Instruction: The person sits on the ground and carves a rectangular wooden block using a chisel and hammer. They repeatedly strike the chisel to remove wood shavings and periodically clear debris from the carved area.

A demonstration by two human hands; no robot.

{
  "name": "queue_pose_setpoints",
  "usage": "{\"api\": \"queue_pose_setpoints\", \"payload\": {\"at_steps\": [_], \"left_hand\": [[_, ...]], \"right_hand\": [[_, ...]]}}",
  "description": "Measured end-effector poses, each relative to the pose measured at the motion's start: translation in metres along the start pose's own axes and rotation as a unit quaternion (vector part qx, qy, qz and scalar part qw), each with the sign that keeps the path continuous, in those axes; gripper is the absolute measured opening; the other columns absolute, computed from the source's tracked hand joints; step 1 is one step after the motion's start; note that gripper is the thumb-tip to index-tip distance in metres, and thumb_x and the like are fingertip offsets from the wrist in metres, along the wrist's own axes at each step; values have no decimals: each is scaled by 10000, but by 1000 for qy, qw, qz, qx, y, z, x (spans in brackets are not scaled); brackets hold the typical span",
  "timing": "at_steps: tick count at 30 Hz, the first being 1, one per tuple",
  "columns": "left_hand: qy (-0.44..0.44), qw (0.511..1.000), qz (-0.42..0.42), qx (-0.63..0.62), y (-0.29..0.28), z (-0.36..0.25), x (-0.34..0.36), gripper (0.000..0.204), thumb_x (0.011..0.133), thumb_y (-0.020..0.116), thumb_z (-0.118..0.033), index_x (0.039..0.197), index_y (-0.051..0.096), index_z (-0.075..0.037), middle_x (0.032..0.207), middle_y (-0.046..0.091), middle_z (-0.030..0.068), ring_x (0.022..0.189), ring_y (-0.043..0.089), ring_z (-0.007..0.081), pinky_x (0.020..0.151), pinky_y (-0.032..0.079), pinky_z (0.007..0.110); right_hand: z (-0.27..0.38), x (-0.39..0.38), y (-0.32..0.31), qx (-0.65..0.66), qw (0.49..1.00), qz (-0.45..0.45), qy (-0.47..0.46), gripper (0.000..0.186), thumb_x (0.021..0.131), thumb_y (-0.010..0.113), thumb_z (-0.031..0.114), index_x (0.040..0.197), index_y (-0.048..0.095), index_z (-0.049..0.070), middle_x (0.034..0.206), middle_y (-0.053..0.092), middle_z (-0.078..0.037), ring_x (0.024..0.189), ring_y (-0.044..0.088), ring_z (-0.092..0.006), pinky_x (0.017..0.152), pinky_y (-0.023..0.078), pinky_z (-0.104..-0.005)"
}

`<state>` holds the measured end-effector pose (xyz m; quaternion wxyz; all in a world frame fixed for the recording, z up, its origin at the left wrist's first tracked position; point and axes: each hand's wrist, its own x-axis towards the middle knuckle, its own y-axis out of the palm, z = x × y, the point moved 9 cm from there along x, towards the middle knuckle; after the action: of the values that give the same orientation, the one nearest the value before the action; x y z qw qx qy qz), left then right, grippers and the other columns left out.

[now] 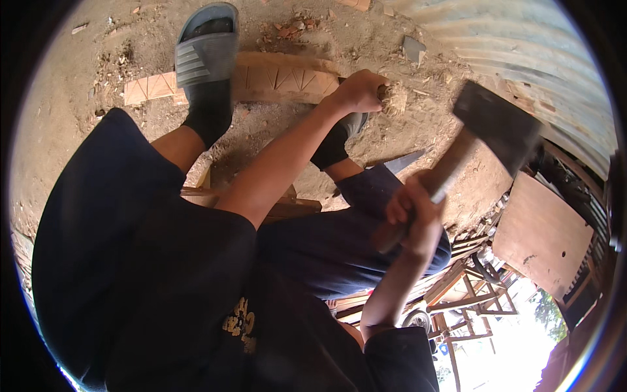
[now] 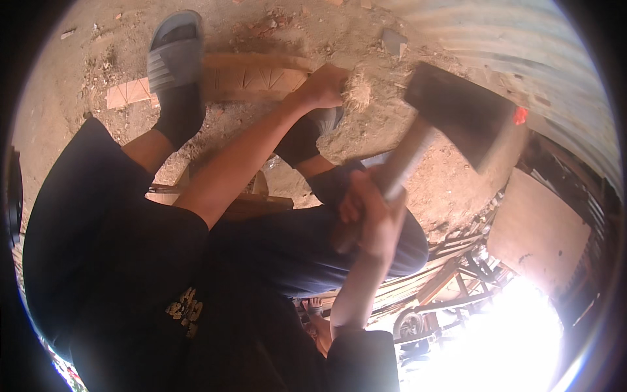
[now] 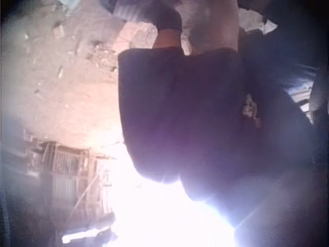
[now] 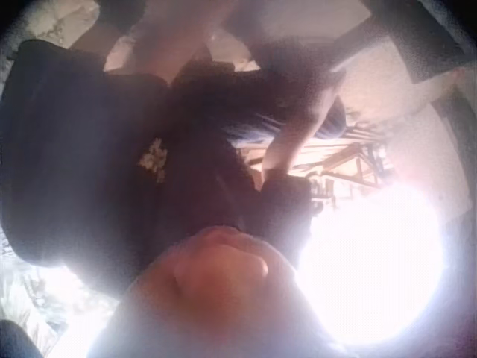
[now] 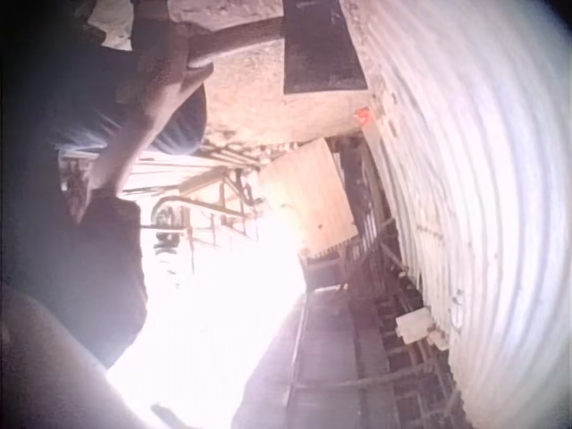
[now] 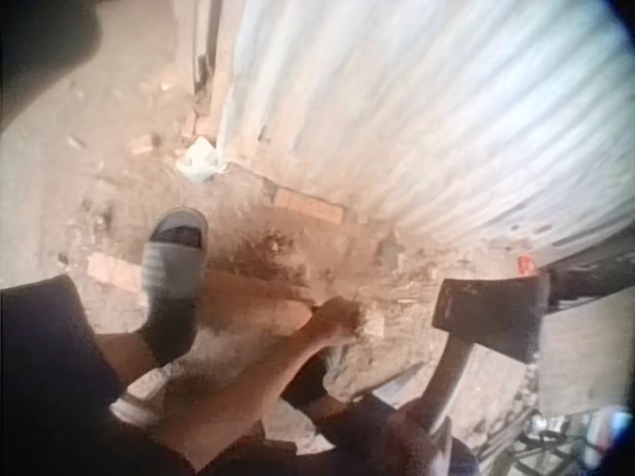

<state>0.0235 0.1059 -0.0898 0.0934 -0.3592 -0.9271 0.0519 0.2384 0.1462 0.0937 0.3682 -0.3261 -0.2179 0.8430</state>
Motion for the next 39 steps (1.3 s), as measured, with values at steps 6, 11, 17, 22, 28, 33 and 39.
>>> {"api": "queue_pose_setpoints", "payload": {"at_steps": [6,11,17,22,28,33,39], "left_hand": [[7,1000,-22,-17,1,-1,8,230,602,684,-83,813,625,-13,754,642,205,758,643,380,691,503,432],[-2,999,-35,-12,-11,17,-4,229,596,684,-71,807,618,-13,727,628,199,724,635,380,652,487,443],[-31,999,-2,-24,-2,-2,10,212,590,690,-77,768,606,-1,695,616,201,695,631,368,648,490,442],[-26,999,-9,-43,3,8,-4,177,609,667,-64,762,611,5,691,616,212,677,631,367,644,491,436],[18,998,-43,-35,-2,-2,14,131,637,641,-29,761,615,4,692,615,218,658,629,360,629,480,426],[-8,998,-41,-52,-13,12,3,138,626,644,-21,755,606,9,689,616,211,660,628,362,616,471,423],[-53,998,7,-21,2,3,12,152,616,655,-41,753,618,14,688,621,218,674,646,360,626,487,407]], "right_hand": [[188,-33,-120,151,914,-35,-376,260,996,483,274,1006,525,18,621,367,22,510,350,-83,515,340,-249],[250,-48,-169,270,762,-257,-530,234,884,535,200,682,458,112,630,349,24,595,400,-137,623,397,-319],[3,20,19,99,989,-104,-28,190,926,526,207,782,473,94,690,458,-13,581,477,-124,506,417,-268],[22,16,29,229,971,20,65,171,892,599,126,761,514,56,523,395,-13,424,417,-127,404,359,-296],[142,-21,-138,170,925,-230,-249,253,965,535,217,750,473,99,546,312,25,467,318,-82,438,289,-245],[211,-22,-176,339,841,-71,-416,293,906,501,218,648,379,149,592,342,16,532,353,-127,576,362,-319],[9,31,29,73,994,-36,-67,182,892,588,164,778,475,77,613,447,-8,494,427,-122,500,390,-298]]}}
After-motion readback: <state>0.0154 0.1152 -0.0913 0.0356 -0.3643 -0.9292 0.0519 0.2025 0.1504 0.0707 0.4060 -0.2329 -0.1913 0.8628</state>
